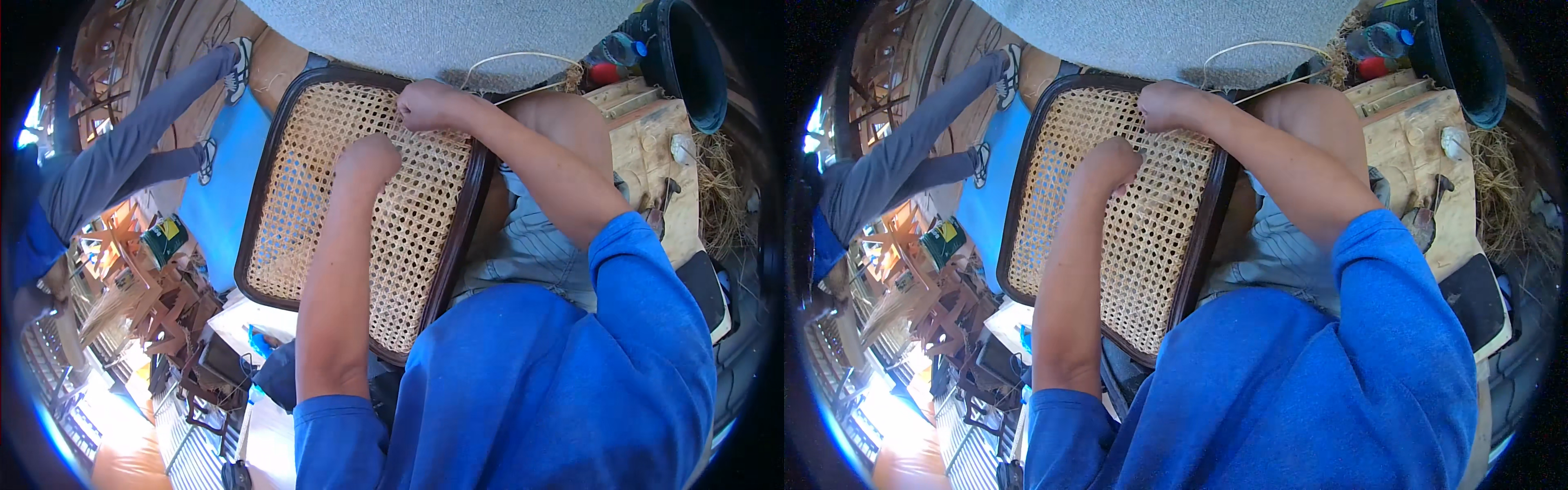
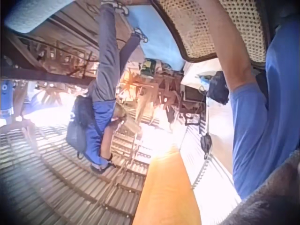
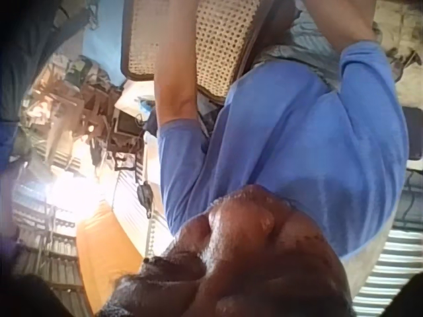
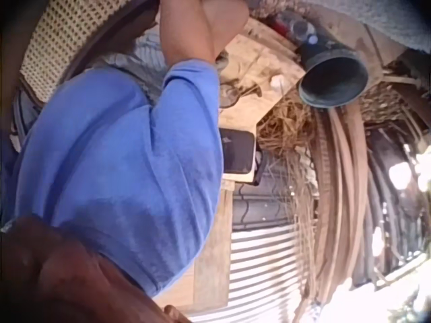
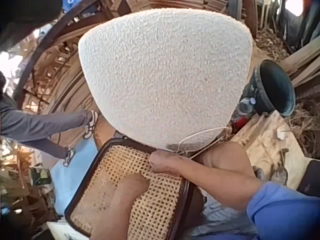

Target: Weaving and repairing a rattan cane chair seat in a workshop environment.

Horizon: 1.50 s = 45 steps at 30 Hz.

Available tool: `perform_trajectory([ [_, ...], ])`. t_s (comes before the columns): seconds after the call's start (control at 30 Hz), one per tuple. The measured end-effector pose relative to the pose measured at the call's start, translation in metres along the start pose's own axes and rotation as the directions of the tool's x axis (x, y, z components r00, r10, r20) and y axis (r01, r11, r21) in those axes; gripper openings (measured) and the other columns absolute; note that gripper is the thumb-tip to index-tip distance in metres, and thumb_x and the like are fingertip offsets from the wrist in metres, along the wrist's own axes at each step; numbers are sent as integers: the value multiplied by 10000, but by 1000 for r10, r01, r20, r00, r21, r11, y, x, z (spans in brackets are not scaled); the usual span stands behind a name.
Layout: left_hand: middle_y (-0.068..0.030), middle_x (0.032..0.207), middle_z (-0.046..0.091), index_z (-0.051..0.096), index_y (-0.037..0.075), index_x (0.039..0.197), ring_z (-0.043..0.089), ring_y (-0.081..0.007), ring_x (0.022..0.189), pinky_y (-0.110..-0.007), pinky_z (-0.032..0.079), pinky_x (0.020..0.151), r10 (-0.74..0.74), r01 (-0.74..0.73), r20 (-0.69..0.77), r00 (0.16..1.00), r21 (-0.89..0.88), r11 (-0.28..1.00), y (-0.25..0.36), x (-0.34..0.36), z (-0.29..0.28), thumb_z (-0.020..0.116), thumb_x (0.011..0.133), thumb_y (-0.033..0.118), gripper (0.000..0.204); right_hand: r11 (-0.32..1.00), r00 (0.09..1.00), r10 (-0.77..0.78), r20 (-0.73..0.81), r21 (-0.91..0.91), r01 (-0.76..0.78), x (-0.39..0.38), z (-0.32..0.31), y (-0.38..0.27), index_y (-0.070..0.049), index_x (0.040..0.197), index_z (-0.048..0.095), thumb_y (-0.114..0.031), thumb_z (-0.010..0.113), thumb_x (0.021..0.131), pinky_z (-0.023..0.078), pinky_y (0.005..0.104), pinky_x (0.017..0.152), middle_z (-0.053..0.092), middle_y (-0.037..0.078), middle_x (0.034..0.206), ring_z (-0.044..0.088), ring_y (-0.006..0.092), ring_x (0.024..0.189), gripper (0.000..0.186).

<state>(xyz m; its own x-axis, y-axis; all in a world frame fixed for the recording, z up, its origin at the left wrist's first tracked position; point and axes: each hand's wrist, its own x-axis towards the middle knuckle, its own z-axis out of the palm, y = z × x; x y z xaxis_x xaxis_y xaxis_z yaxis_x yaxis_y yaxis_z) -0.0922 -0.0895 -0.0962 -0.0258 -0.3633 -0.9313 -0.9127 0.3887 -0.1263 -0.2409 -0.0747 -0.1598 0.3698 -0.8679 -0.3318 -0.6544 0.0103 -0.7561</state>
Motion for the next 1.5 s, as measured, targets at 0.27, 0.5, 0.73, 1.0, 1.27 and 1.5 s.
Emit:
perform_trajectory([
  [0.27,-172,808,679,679,36,826,670,-347,783,-440,537,680,37,-53,-598,801,-10,999,13,-13,41,509,859,235,264,999,997,-45,65,-17,46,7,11,5,-49,806,672,-150,615,691,500,433,663,647,178,786,625,351,732,162],
  [0.5,-230,901,654,672,28,896,634,-378,886,-477,490,800,-46,27,-454,890,-49,998,-8,-35,21,490,881,381,398,945,940,-318,-120,44,325,3,41,17,-59,809,603,-153,604,730,478,449,646,615,157,783,597,356,767,122],
  [0.73,-244,848,637,640,10,859,614,-424,800,-515,476,741,-24,1,-538,843,-44,999,-77,-64,51,436,893,338,387,884,848,-458,-268,-34,466,3,46,10,-51,857,556,-126,556,783,463,413,678,597,142,798,590,338,786,105],
  [1.0,-228,844,646,644,32,883,618,-428,787,-516,479,729,-53,-18,-566,822,-120,993,-50,-96,4,412,891,309,362,838,958,-285,-27,478,263,-10,18,-37,-68,959,635,-279,594,867,457,349,630,630,80,773,582,184,682,234],
  [1.27,-231,1021,630,647,55,997,595,-395,989,-482,448,879,-80,60,-356,931,-68,996,-24,-39,16,472,856,366,384,924,995,-92,-32,369,97,5,28,-7,-55,855,649,-230,664,789,465,364,621,628,114,733,618,231,699,188],
  [1.5,-205,1036,645,656,30,978,600,-375,1012,-473,456,879,-86,101,-324,942,28,995,-10,-35,5,503,861,368,388,987,990,-138,5,84,137,10,19,-7,-6,791,669,-156,664,697,487,403,634,637,173,736,640,281,705,176],
])
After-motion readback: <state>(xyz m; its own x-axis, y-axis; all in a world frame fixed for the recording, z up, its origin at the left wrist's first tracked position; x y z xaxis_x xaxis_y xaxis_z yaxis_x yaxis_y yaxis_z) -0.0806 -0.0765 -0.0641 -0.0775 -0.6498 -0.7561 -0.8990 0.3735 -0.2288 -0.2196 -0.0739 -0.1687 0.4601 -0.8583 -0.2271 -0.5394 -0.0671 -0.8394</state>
